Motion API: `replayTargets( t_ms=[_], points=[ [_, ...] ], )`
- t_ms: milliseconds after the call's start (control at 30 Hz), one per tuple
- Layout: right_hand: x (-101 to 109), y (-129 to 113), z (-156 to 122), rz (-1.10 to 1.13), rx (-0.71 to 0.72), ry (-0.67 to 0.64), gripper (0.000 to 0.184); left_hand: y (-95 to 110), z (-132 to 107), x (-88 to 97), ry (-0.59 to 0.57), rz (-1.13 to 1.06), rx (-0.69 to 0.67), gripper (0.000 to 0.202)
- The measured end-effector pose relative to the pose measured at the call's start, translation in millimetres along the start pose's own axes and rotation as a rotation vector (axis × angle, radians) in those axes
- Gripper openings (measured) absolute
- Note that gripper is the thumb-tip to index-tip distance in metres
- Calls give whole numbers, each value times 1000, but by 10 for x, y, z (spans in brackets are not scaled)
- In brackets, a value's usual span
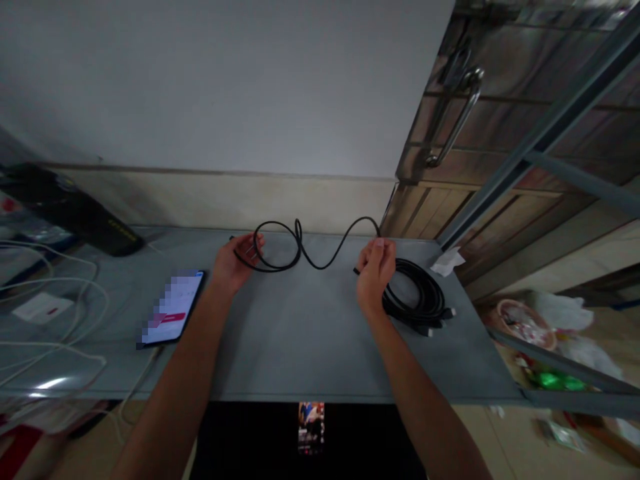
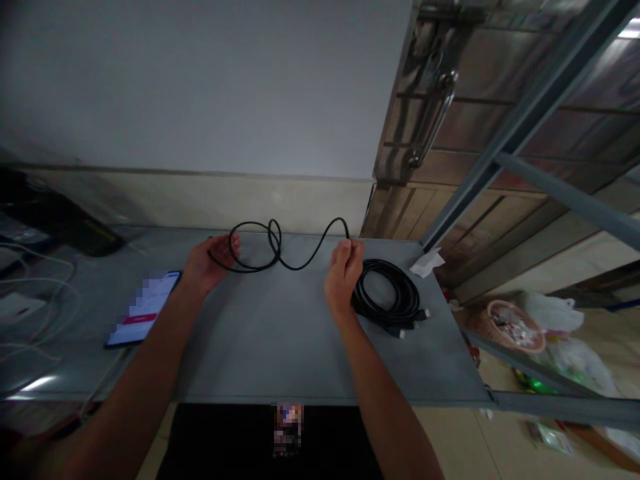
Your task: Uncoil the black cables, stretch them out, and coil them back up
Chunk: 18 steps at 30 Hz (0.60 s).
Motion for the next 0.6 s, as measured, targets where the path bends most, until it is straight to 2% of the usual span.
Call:
replayTargets(
  t_ms=[100,233,600],
  points=[
    [13,-42,79,173,-27,107,39,28,13,36,63,-18,-25,29],
    [49,-108,134,167,41,170,36,36,33,70,118,-39,-50,30],
    [63,-135,150,133,199,185,31,17,65,92,150,-71,-84,27]
  ],
)
Point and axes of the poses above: each hand's wrist, its own z-axis towards the middle knuckle, its own x-axis out of the back of the hand, y = z × x, the point moved 1 cm from there along z, towards the middle knuckle, and after that the axes turned 8 degrees about y, right-handed, at the moved point
